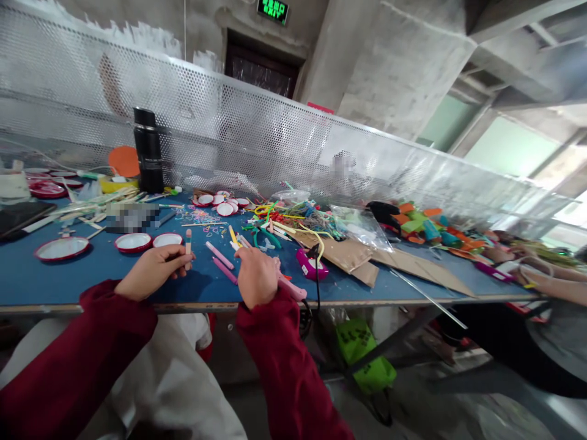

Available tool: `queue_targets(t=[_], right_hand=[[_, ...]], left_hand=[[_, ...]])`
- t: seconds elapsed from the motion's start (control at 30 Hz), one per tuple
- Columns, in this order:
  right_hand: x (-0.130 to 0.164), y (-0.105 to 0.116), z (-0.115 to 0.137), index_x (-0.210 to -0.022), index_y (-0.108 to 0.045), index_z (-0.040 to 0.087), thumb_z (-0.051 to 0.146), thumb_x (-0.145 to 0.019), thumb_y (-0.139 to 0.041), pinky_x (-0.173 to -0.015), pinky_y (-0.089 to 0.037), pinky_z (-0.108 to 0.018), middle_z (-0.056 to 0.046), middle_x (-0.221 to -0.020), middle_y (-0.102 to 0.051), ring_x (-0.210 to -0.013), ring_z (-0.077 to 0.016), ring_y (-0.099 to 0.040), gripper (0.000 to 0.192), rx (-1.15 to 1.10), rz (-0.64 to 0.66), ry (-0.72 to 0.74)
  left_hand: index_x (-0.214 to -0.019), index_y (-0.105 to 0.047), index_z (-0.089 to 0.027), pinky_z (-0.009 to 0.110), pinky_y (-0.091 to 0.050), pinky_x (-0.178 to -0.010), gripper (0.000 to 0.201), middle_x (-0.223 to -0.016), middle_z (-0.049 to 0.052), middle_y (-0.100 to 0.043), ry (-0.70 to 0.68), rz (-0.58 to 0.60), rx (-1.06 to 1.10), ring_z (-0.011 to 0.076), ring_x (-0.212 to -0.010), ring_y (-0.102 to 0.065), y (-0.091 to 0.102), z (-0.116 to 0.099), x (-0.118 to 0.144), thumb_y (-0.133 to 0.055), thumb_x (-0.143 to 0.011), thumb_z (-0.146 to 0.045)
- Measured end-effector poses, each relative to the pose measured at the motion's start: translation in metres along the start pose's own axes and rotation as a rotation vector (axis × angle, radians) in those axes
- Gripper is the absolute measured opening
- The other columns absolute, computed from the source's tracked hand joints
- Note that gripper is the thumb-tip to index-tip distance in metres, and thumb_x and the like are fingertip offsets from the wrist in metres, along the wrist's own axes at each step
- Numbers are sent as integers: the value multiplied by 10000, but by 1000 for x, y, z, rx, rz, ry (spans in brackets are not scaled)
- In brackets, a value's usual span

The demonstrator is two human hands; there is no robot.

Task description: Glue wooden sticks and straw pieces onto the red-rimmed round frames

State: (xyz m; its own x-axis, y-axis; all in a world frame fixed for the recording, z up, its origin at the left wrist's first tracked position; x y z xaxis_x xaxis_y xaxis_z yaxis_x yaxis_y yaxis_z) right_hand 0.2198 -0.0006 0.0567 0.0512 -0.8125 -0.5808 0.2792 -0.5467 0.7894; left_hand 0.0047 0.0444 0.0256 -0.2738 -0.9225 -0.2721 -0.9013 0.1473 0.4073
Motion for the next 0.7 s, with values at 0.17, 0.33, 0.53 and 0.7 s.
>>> queue_targets(t=[0.17,0.33,0.53,0.7], right_hand=[[-14,-19,3,-1054,-636,244,166,-936,-484,-674,-361,-302,-47,-844,-734,-764,-205,-669,208,215,112,-109],[-18,-27,0,-996,-665,239,226,-885,-595,-678,-377,-310,-74,-844,-736,-786,-233,-676,131,273,156,-157],[-13,-18,2,-866,-694,239,237,-866,-646,-689,-366,-308,-65,-869,-738,-838,-224,-653,48,206,77,-96],[7,-5,5,-837,-700,234,265,-910,-610,-811,-368,-340,-53,-876,-727,-856,-217,-602,120,161,-26,-89]], left_hand=[[-772,-653,-188,238,-479,-580,353,-652,1,-662,18,-14,26,140,-591,-601,0,2,-1,-587,-842,-528],[-783,-656,-186,234,-481,-567,338,-678,4,-671,14,-21,68,140,-605,-619,-1,1,0,-599,-829,-516],[-746,-651,-190,225,-465,-560,329,-639,-3,-663,2,-22,41,133,-579,-598,-1,-1,0,-598,-828,-504],[-738,-646,-202,226,-455,-580,328,-646,-6,-658,-6,-11,-13,144,-615,-597,0,-2,1,-583,-844,-506]])
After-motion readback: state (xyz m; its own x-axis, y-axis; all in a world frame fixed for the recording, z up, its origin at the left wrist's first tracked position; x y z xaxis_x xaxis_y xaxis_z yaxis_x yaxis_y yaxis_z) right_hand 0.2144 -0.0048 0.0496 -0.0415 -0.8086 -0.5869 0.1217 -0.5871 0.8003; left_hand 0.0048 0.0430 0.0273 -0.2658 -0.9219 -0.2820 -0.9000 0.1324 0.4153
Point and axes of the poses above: each hand's wrist, its own x-axis away from the middle knuckle, its own y-axis out of the back of the hand, z = x × y, the point moved 5 cm from there along -x, towards the middle knuckle
